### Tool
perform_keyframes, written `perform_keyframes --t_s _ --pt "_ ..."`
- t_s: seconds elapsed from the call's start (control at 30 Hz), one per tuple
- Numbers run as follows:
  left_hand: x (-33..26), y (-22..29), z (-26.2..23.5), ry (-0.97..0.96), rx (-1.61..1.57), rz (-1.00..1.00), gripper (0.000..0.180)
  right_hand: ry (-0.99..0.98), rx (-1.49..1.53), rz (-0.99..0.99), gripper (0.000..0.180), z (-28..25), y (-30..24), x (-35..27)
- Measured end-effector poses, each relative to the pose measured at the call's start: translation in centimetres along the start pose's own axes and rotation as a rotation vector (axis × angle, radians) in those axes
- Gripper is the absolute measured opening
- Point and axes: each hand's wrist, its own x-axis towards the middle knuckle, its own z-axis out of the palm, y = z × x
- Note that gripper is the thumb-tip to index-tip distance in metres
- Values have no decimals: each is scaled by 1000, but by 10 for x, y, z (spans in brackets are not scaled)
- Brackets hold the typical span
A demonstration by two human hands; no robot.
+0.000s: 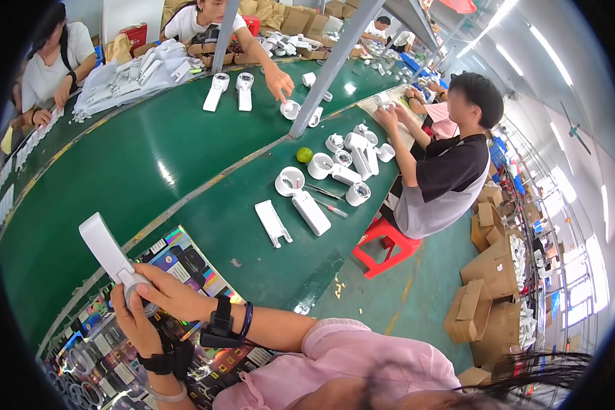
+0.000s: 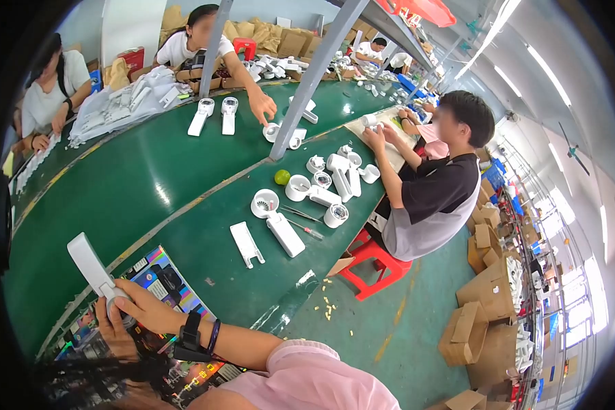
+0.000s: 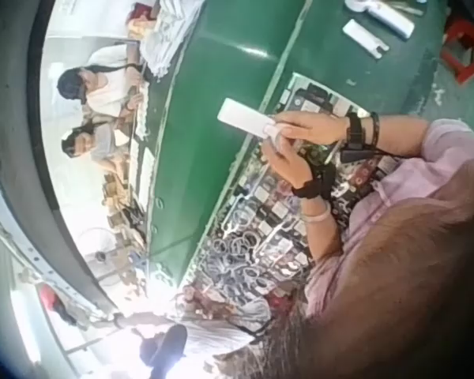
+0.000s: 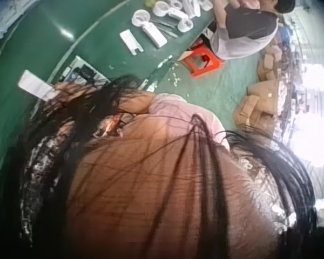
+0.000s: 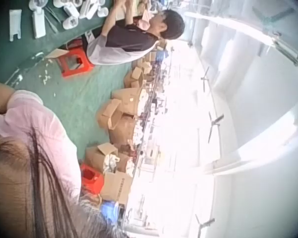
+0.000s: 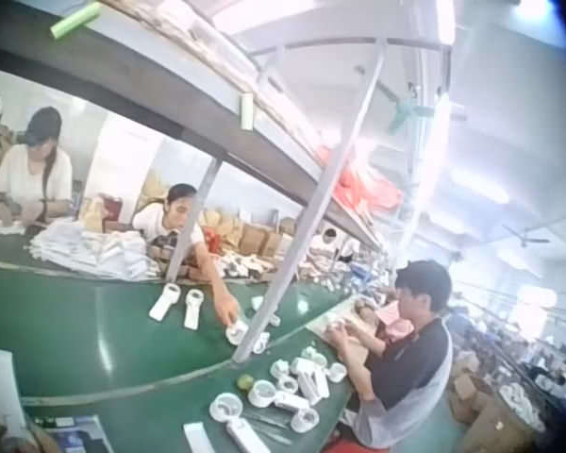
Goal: Assembling plastic housings and components for handheld electronic devices on a factory line.
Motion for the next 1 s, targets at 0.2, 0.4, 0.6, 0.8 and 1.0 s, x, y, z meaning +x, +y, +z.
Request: perform_keyframes --t_s 0.2,0.4,0.6,0.8,1.0 --pt "-8 8 13 14 -154 -67 42 65 -244 -17 47 -3 -10 -4" --pt "-12 18 15 72 -179 -54 41 59 -155 -80 49 6 -13 -8" --pt "-17 25 28 193 -180 -107 47 232 -263 -192 41 12 -1 -9" --pt "-15 25 23 203 -200 -48 49 327 -413 -388 34 15 -16 -9" --pt "-10 25 22 146 -337 -108 49 385 -484 -430 33 13 -13 -8"
